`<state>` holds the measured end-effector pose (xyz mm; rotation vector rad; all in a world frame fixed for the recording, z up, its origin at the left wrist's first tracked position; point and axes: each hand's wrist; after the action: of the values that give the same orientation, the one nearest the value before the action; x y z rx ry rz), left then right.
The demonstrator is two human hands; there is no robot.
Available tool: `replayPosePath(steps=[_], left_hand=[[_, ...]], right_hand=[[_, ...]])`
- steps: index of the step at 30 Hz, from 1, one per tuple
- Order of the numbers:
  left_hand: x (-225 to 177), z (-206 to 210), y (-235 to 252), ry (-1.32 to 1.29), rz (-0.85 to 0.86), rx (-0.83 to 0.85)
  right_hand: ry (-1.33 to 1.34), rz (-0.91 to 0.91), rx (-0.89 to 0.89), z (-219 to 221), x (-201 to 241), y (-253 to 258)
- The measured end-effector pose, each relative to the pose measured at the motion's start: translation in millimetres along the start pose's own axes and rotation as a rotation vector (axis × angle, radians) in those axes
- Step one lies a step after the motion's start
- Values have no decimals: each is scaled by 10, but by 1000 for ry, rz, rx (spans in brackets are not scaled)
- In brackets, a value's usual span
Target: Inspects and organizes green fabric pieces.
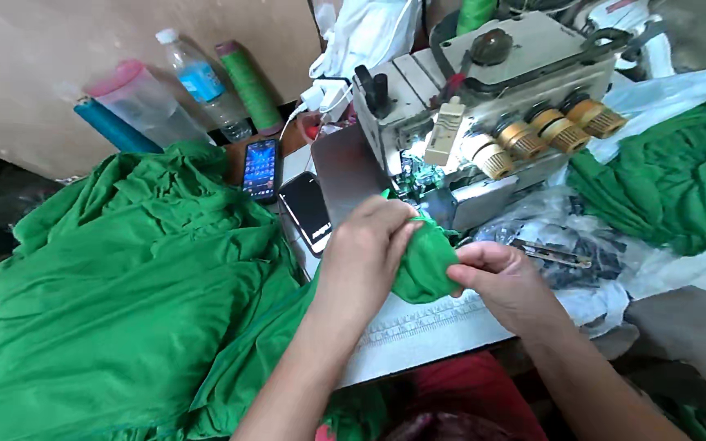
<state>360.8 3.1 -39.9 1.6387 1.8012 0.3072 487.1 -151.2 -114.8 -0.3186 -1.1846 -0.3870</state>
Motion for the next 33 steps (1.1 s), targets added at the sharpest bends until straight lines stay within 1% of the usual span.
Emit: replayPosePath(steps=[2, 5, 10, 15, 17, 19, 21, 23, 25, 28, 30, 31, 32, 33], left_hand=[[91, 82, 8, -30, -86, 24], [128, 91, -4, -89, -171, 27], [117, 81, 14, -28, -180, 65], [105, 119, 20, 40, -195, 37], [86, 95, 17, 37, -211, 72], [58, 41, 38, 28, -231, 142], [52, 2, 119, 40, -267, 215], [69, 17, 242, 74, -323, 245], [123, 63, 352, 118, -358, 232], [194, 95, 395, 137, -344, 180], [184, 63, 320, 68, -346, 119], [151, 13, 263, -17, -368, 82], [105, -42, 190, -163, -398, 25], [36, -90, 110, -373, -427, -52]], right_hand=[[-23, 20, -44, -6, -60, 54], [-11, -20, -73, -17, -145, 72], [-11, -89, -89, -27, -105, 103], [17, -55, -82, -31, -131, 144], [20, -46, -59, -29, -141, 122], [-6, -47, -44, -30, -137, 88], [-39, -53, -60, -13, -106, 80], [-63, -78, -99, 24, -46, 114], [-94, -101, -140, 72, 21, 168], [-124, -132, -157, 103, 36, 203], [-164, -178, -154, 99, 9, 170], [-186, -215, -148, 89, 3, 148], [-198, -256, -131, 69, 3, 131], [-198, -294, -101, 42, 11, 121]])
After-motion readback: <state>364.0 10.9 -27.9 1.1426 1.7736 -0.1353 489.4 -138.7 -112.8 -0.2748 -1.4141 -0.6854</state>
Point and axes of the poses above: each hand's wrist, its own y-axis towards the middle knuckle, its own z-axis out of the palm, x = y × z, and after that the axes turned 13 degrees about z, right-handed
